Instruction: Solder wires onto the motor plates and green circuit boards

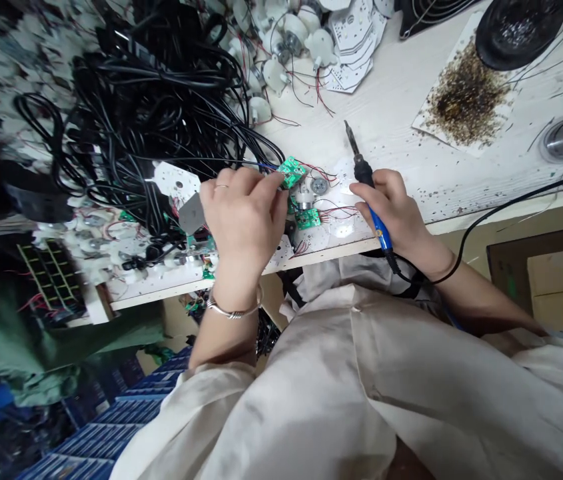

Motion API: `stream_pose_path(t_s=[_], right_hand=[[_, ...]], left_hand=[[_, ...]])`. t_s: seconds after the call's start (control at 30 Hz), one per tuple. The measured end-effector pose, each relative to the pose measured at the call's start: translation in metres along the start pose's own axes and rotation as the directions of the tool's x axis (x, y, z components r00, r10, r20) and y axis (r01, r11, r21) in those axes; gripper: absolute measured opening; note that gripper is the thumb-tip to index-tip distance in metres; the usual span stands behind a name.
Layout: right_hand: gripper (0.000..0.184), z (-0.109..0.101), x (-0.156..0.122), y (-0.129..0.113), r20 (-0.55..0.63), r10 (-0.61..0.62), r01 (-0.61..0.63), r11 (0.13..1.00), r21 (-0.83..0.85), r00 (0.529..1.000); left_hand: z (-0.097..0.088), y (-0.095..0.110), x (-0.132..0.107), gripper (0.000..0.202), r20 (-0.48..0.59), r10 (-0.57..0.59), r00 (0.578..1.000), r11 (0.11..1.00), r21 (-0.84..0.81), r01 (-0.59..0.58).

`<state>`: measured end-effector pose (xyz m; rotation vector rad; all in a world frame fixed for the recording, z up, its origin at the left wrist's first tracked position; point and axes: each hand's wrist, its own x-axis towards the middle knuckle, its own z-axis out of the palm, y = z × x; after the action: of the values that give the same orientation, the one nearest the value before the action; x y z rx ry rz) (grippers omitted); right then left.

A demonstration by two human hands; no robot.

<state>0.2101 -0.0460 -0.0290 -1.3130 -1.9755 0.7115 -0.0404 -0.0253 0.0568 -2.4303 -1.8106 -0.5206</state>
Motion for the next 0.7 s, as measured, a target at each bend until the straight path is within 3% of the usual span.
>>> stream_pose_path(t_s=[0.13,0.27,0.37,0.47,0.53,0.6,0.7], right_hand=[[0.029,0.0,0.001,-0.001,0.012,0.019,-0.019,0.998,0.053,1.0],[0.031,0.002,0.001,-0.002,0.017,0.026,-0.026,0.999,0.027,1.0],[0.032,0.004,0.0,-0.002,0.013,0.015,-0.015,0.999,-0.029,1.0],[0.033,0.004,0.0,-0.003,0.012,0.013,-0.012,0.999,-0.046,1.0],[0.032,0.003,0.0,-0.003,0.019,0.013,-0.011,0.998,-0.057,1.0],[0.031,0.002,0.0,-0.004,0.029,0.013,-0.011,0.997,-0.081,0.999],[0.029,0.001,0.0,-0.006,0.024,0.015,-0.012,0.994,-0.11,1.0]], left_hand=[[0.024,-0.003,0.012,0.013,0.069,0.013,0.998,0.999,-0.038,-0.011],[0.03,-0.006,0.023,0.021,0.16,0.076,0.984,0.996,-0.06,-0.068],[0.025,-0.002,0.023,0.021,0.131,0.097,0.987,0.988,-0.134,-0.079],[0.029,0.007,0.02,0.025,0.06,0.137,0.989,0.93,-0.353,-0.107],[0.041,0.014,0.019,0.03,0.027,0.079,0.997,0.855,-0.515,-0.054],[0.055,0.02,0.02,0.041,0.003,-0.059,0.998,0.768,-0.638,0.047],[0.072,0.027,0.023,0.063,0.004,-0.215,0.977,0.666,-0.731,0.149]])
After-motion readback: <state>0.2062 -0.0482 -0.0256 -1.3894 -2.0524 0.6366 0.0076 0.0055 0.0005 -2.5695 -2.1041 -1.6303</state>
